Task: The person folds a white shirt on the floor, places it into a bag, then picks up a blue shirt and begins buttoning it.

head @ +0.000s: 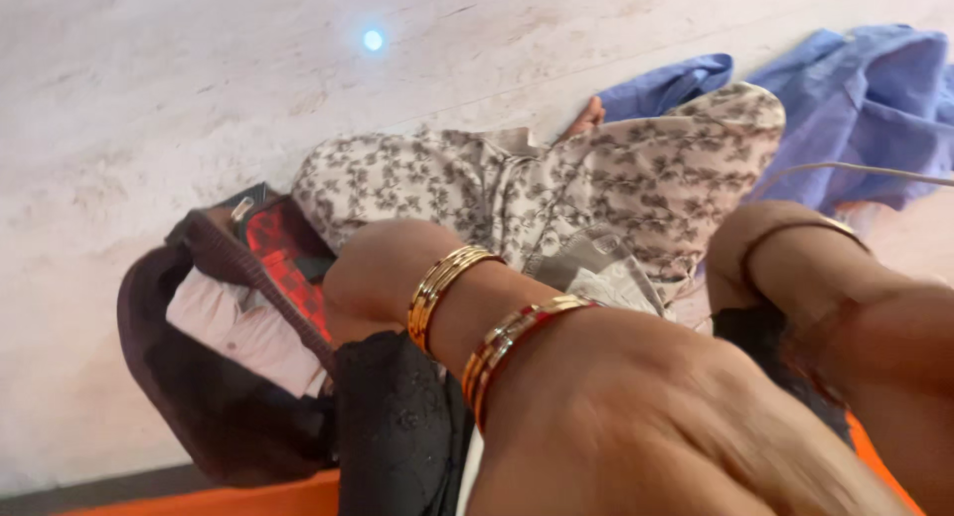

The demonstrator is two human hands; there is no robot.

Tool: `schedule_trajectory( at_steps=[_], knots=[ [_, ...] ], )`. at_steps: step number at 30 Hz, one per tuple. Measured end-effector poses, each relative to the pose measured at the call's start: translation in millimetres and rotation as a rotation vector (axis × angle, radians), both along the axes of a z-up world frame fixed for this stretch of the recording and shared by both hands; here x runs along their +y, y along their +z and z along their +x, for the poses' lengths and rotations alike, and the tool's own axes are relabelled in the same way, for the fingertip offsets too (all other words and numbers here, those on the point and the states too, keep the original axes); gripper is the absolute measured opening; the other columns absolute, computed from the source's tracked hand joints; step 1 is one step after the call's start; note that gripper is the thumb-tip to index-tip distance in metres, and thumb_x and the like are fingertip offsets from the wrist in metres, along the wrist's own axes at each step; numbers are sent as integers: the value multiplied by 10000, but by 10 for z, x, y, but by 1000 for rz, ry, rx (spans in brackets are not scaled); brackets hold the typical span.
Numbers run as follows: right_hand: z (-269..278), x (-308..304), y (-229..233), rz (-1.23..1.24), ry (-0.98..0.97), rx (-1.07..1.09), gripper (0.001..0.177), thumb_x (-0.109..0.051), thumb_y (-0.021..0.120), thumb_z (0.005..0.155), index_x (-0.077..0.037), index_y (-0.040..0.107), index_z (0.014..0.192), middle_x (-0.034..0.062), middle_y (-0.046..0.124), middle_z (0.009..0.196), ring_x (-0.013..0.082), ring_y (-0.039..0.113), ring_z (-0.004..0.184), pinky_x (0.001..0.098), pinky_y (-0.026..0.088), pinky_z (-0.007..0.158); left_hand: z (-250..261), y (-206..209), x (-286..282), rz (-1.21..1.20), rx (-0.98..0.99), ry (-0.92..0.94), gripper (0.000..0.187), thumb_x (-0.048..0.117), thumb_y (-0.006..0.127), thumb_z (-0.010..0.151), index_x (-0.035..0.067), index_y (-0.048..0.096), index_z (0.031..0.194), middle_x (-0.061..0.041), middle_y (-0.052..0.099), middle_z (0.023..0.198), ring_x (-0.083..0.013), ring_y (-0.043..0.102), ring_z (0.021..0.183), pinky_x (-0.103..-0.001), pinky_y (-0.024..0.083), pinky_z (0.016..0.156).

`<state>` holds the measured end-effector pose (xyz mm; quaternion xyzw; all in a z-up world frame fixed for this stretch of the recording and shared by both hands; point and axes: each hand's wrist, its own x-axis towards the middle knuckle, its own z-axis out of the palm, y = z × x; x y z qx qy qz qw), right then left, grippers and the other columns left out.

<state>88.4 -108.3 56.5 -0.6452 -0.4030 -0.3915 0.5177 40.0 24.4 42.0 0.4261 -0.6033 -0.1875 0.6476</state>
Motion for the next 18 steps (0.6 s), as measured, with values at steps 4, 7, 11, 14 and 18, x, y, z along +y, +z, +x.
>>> schedule_trajectory(
  at_steps=[4,7,11,14,18],
  knots=[
    [327,-366,-624,62,-214,174,345,-27,616,1140,8,464,1447,193,671,1362,334,687,1293,421,566,1094,261,218,34,20,-78,52,300,275,464,1173,239,417,1467,60,552,1459,-53,654,1150,-190,567,972],
    [851,-1052,-1725,-47,-632,601,336,-21,667,1124,3,530,1429,173,698,1371,297,708,1273,405,577,1068,45,133,-31,88,-92,9,315,285,446,1179,253,398,1489,71,540,1481,-42,646,1159,-182,560,983],
    [620,-2173,-3178,-231,-1116,804,446,-28,779,998,3,612,1410,175,680,1358,313,667,1238,388,558,1055,-570,-261,-332,137,15,-169,365,308,457,1179,250,333,1518,89,498,1462,-28,598,1238,-163,547,1060],
    [199,-2886,-3667,-359,-1604,996,546,-190,860,898,-104,612,1377,150,640,1366,331,623,1266,423,500,1065,-815,-522,-692,68,164,-296,411,337,525,1182,244,326,1529,113,523,1396,1,574,1247,-153,555,1086],
    [-227,-3368,-3835,-359,-1895,1260,899,-431,931,709,-104,497,1425,254,502,1434,454,546,1258,626,455,973,-783,-481,-717,69,217,-393,428,333,580,1142,216,384,1504,60,558,1408,-27,610,1222,-190,566,1066]
  ],
)
